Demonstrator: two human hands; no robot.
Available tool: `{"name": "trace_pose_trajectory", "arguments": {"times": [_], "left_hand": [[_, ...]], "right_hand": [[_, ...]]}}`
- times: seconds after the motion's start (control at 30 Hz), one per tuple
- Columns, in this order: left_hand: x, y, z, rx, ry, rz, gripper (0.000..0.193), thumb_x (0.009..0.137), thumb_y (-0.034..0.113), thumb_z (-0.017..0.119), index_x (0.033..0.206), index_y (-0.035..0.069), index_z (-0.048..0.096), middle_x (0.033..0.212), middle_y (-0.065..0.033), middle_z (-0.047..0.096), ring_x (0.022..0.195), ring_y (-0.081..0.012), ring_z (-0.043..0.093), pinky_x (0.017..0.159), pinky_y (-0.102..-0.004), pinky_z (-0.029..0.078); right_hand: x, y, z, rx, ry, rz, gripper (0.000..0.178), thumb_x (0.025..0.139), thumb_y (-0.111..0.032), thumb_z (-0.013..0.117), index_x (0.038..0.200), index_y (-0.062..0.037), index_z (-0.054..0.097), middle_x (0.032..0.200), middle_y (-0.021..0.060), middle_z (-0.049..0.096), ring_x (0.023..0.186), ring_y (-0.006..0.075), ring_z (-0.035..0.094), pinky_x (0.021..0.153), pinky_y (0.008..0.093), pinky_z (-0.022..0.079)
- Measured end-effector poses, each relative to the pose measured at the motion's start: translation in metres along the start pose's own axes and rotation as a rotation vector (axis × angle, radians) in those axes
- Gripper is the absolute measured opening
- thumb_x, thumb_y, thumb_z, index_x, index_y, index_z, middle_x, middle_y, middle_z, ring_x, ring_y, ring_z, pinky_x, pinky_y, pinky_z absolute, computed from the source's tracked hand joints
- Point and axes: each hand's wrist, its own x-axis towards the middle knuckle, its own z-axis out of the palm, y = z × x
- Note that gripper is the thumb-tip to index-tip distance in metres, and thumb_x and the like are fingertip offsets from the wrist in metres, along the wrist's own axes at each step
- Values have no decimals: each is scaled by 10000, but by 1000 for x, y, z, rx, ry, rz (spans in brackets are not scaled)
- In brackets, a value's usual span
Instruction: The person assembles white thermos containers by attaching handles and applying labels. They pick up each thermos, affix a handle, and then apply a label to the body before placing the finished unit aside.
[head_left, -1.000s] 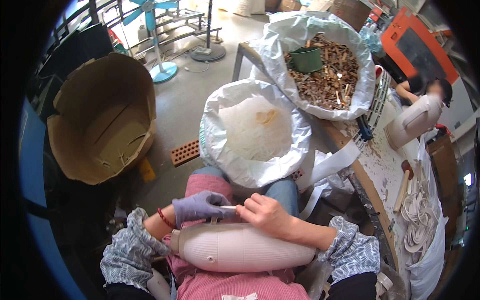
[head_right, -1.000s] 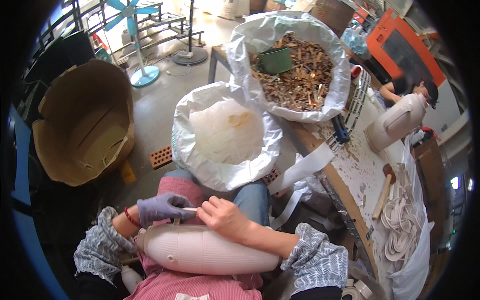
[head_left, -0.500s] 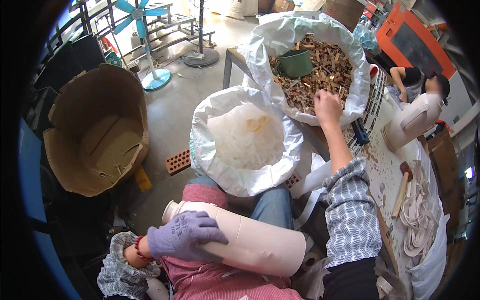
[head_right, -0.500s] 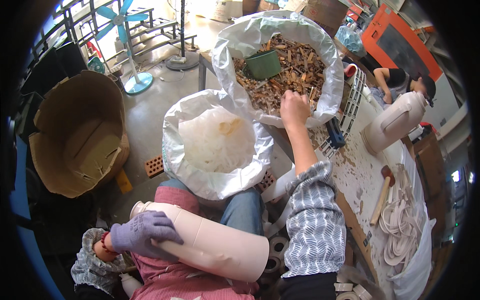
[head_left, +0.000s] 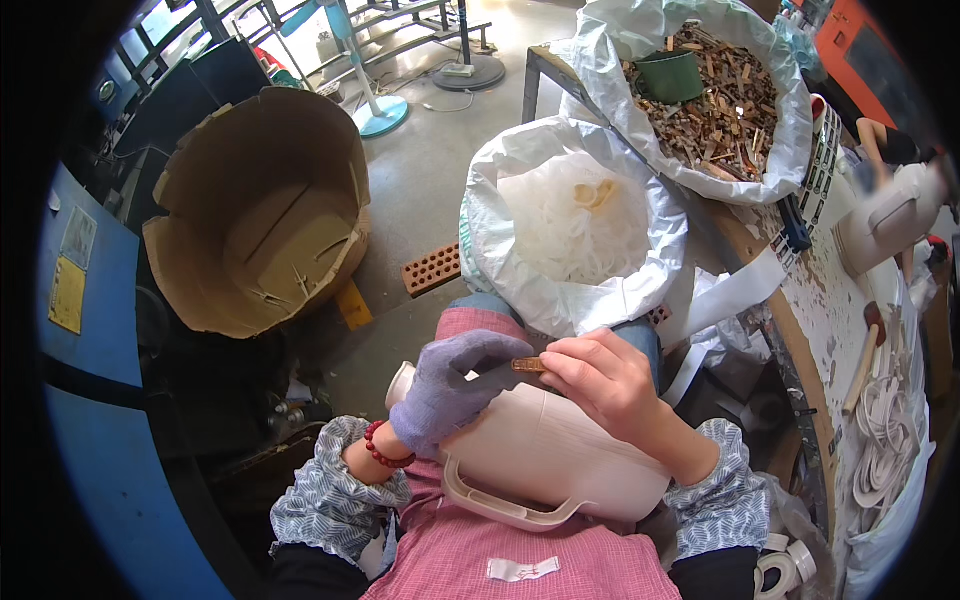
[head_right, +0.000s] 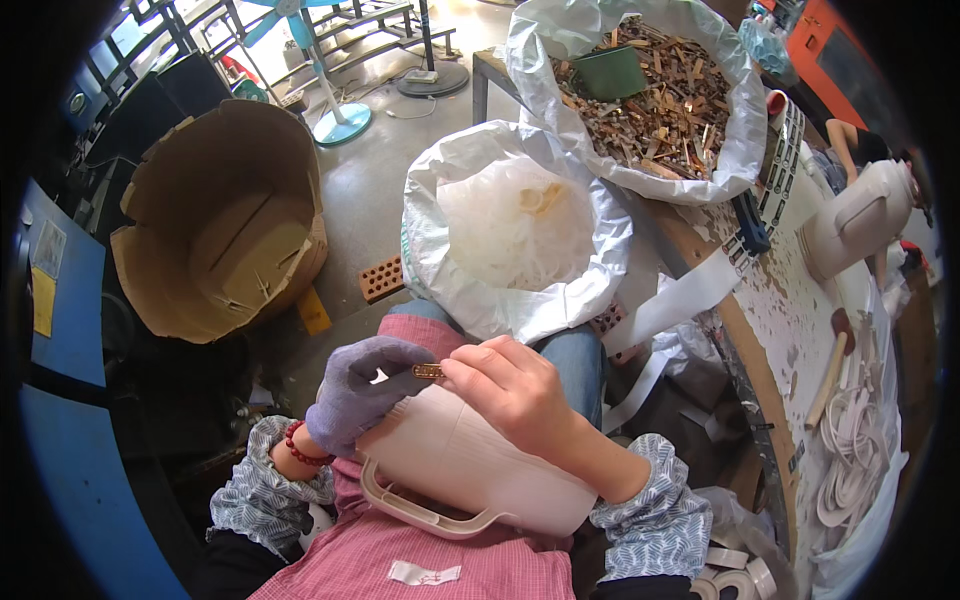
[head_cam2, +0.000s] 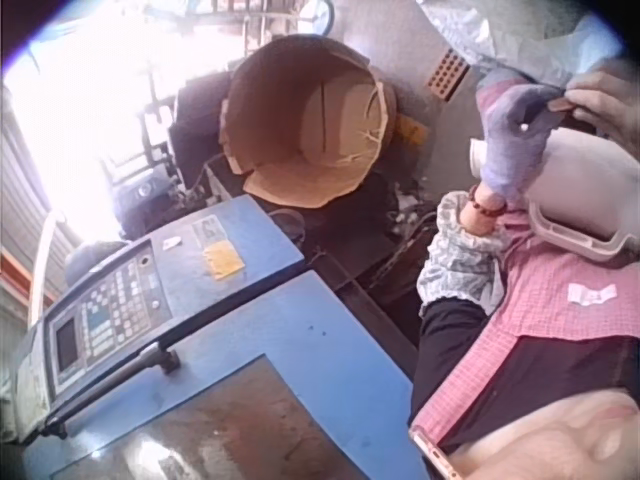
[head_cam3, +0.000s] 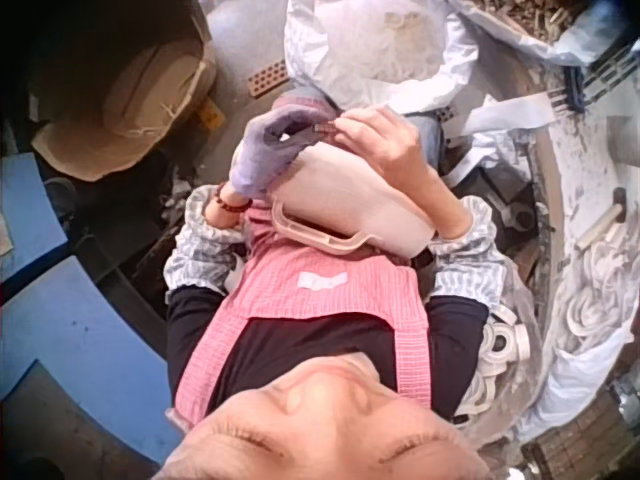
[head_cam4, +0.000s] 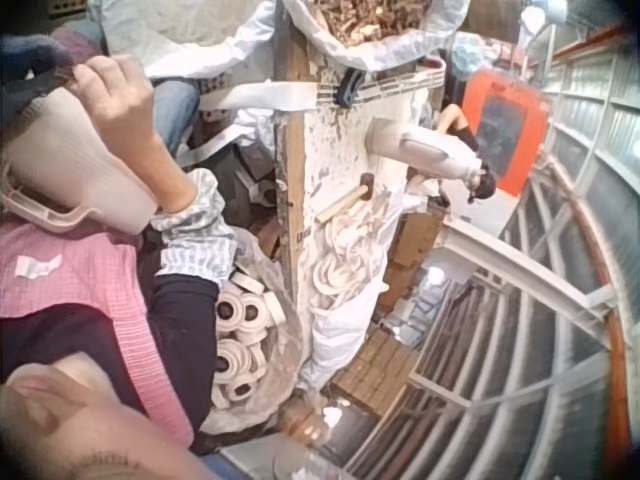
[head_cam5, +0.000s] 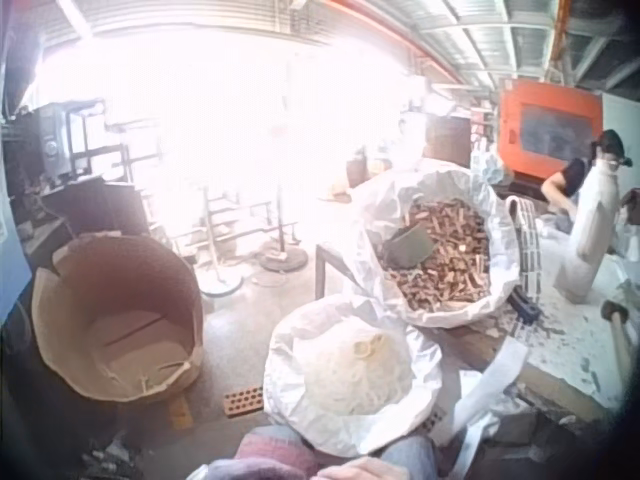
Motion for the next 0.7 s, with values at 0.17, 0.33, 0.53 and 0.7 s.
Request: {"name": "trace_pose_trajectory", "arguments": {"times": [0.17,0.33,0.53,0.7], "left_hand": [[-15,-2,-7,1,-14,90,229,862,-25,638,1088,-9,665,948,-54,688,854,-84,627,767,-242,522],[-23,1,-11,-24,-107,140,184,879,17,625,1055,-17,669,927,-61,687,839,-132,638,770,-270,523],[-46,1,-15,114,-165,176,510,781,99,778,1229,16,549,1108,-108,588,937,-191,633,804,-308,527],[-103,-17,-22,355,-154,417,675,598,248,911,1172,67,607,1162,-140,616,1006,-301,630,855,-378,504]], "right_hand": [[6,-16,-7,225,-47,93,286,721,-29,717,1007,-34,694,885,90,657,743,222,632,610,310,533],[23,-27,-11,264,-125,-106,332,689,-10,714,1018,-50,710,908,52,593,693,167,586,585,254,515],[17,-43,-15,468,-292,46,238,698,-10,749,929,-23,690,903,70,637,726,210,619,613,304,513],[-8,-63,-10,383,-620,187,186,750,-85,712,920,-38,652,834,87,645,722,240,651,629,324,527]]}}
